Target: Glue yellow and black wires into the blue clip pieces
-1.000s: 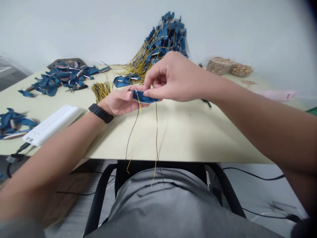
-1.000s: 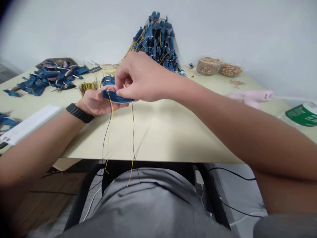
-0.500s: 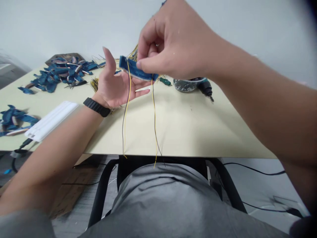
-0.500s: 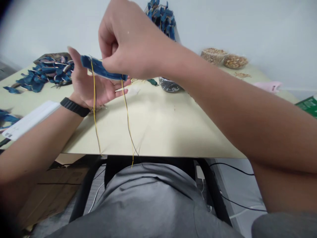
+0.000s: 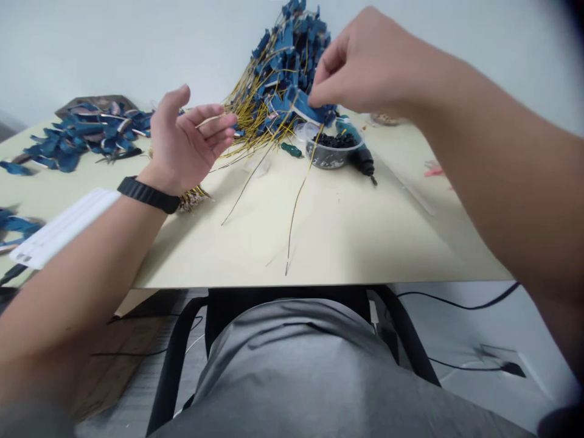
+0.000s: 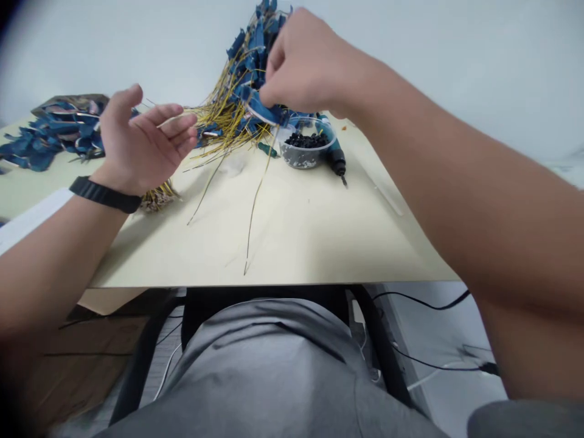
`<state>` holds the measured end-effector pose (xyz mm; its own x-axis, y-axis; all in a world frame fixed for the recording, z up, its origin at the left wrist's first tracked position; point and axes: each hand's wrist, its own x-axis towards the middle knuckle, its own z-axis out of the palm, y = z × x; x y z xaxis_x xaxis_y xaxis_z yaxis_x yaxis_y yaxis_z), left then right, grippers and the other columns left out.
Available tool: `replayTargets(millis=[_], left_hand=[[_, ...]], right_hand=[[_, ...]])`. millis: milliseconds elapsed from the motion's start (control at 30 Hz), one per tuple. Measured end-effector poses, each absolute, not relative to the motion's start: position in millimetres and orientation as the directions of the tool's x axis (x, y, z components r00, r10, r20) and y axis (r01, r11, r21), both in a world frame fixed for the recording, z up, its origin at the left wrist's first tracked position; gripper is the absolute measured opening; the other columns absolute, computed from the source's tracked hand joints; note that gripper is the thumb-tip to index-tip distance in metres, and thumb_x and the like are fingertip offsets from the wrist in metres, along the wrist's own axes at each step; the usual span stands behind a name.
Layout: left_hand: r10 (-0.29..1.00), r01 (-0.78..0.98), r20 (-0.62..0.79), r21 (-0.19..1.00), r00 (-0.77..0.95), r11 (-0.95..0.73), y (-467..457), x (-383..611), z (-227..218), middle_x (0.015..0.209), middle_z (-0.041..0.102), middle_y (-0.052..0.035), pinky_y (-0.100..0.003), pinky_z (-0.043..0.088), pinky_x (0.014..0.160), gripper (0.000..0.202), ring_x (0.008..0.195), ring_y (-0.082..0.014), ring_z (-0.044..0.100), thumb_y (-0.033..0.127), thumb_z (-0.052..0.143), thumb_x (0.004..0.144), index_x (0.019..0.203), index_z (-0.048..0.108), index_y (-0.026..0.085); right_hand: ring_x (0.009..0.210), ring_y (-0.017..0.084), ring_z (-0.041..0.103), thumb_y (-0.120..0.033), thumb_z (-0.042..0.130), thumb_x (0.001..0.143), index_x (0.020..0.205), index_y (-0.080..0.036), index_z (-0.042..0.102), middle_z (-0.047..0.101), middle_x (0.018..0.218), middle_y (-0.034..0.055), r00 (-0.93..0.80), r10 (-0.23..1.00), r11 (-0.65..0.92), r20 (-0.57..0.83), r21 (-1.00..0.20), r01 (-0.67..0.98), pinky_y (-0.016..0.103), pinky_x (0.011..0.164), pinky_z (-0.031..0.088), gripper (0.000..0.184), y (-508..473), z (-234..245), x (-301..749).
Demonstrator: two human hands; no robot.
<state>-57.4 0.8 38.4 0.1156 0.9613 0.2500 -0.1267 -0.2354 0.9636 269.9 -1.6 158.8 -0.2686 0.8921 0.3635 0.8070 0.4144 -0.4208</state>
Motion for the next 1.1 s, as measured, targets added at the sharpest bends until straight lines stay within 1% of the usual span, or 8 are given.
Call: replayTargets(millis=[67,167,300,400,533,633,867,1100], left_hand=[[0.962,-0.032,0.270,0.963,0.031,-0.269,0.8,-46.7,36.3,0.121,0.096,-0.0034,-0.074,0.049,0.150,0.056,0.150,-0.0429,0.069,0.082,0.096,0.091,0.105,0.080,0.030],[0.926,0.120,0.376,0.921,-0.036,-0.370,-8.5,-22.8,32.2,0.109,0.091,-0.0045,-0.073,0.058,0.137,0.055,0.121,-0.0352,0.075,0.076,0.101,0.086,0.102,0.079,0.028],[0.863,0.261,0.500,0.826,0.069,-0.499,-39.8,17.8,27.6,0.112,0.090,-0.0012,-0.064,0.061,0.126,0.052,0.122,-0.0345,0.073,0.086,0.089,0.102,0.112,0.082,0.035],[0.829,0.400,0.519,0.729,0.207,-0.556,-65.4,56.9,27.4,0.120,0.088,-0.0085,-0.061,0.057,0.121,0.041,0.116,-0.0352,0.072,0.070,0.089,0.107,0.112,0.084,0.030],[0.789,0.525,0.444,0.589,0.425,-0.614,-77.3,123.0,31.0,0.147,0.087,-0.0146,-0.065,0.046,0.138,0.050,0.140,-0.0438,0.069,0.064,0.089,0.107,0.139,0.083,0.025],[0.796,0.649,0.398,0.462,0.457,-0.604,-67.5,176.1,34.8,0.165,0.081,-0.0195,-0.070,0.042,0.141,0.066,0.157,-0.0527,0.062,0.071,0.093,0.106,0.151,0.080,0.023],[0.804,0.725,0.321,0.353,0.501,-0.592,-50.7,256.9,41.4,0.167,0.079,-0.0334,-0.077,0.037,0.144,0.068,0.169,-0.0640,0.056,0.058,0.096,0.107,0.152,0.080,0.011],[0.812,0.739,0.281,0.338,0.513,-0.583,-46.6,274.4,33.6,0.149,0.088,-0.0345,-0.078,0.044,0.138,0.057,0.166,-0.0640,0.061,0.048,0.084,0.111,0.148,0.083,0.005]], right_hand=[[0.053,0.012,0.037,-0.005,0.086,0.091,0.072,-0.023,0.078,0.049,0.055,-0.0052,-0.201,0.927,0.322,0.317,-0.397,0.860,0.041,0.059,0.031,0.027,3.0,153.1,288.9],[0.051,0.012,0.039,-0.009,0.085,0.091,0.081,-0.022,0.086,0.054,0.057,-0.0040,-0.065,0.971,0.144,0.231,-0.343,0.928,0.041,0.059,0.031,0.017,4.2,145.6,318.2],[0.072,0.016,0.055,-0.010,0.085,0.100,0.085,-0.021,0.086,0.072,0.080,0.0038,-0.013,0.987,0.054,0.158,-0.259,0.964,0.043,0.072,0.043,0.018,-8.0,134.8,351.9],[0.081,0.019,0.059,-0.007,0.084,0.104,0.086,-0.019,0.084,0.077,0.086,0.0081,0.012,0.994,0.012,0.107,-0.220,0.975,0.044,0.079,0.047,0.022,-23.3,124.1,371.6],[0.085,0.025,0.066,-0.006,0.087,0.101,0.081,-0.020,0.081,0.078,0.084,0.0101,0.032,0.998,-0.020,0.051,-0.221,0.975,0.042,0.081,0.049,0.025,-39.4,107.5,392.0],[0.088,0.029,0.070,-0.006,0.088,0.097,0.073,-0.024,0.075,0.075,0.080,0.0088,0.059,0.998,-0.054,0.022,-0.183,0.982,0.042,0.079,0.048,0.032,-43.3,95.3,404.8],[0.085,0.032,0.072,-0.011,0.078,0.095,0.068,-0.026,0.069,0.075,0.076,0.0106,0.063,0.997,-0.057,0.045,-0.132,0.990,0.043,0.075,0.049,0.032,-39.8,74.1,426.3],[0.081,0.028,0.067,-0.008,0.076,0.097,0.069,-0.026,0.067,0.072,0.075,0.0105,0.088,0.996,-0.081,0.035,-0.161,0.984,0.042,0.074,0.048,0.035,-42.8,66.4,431.8]])
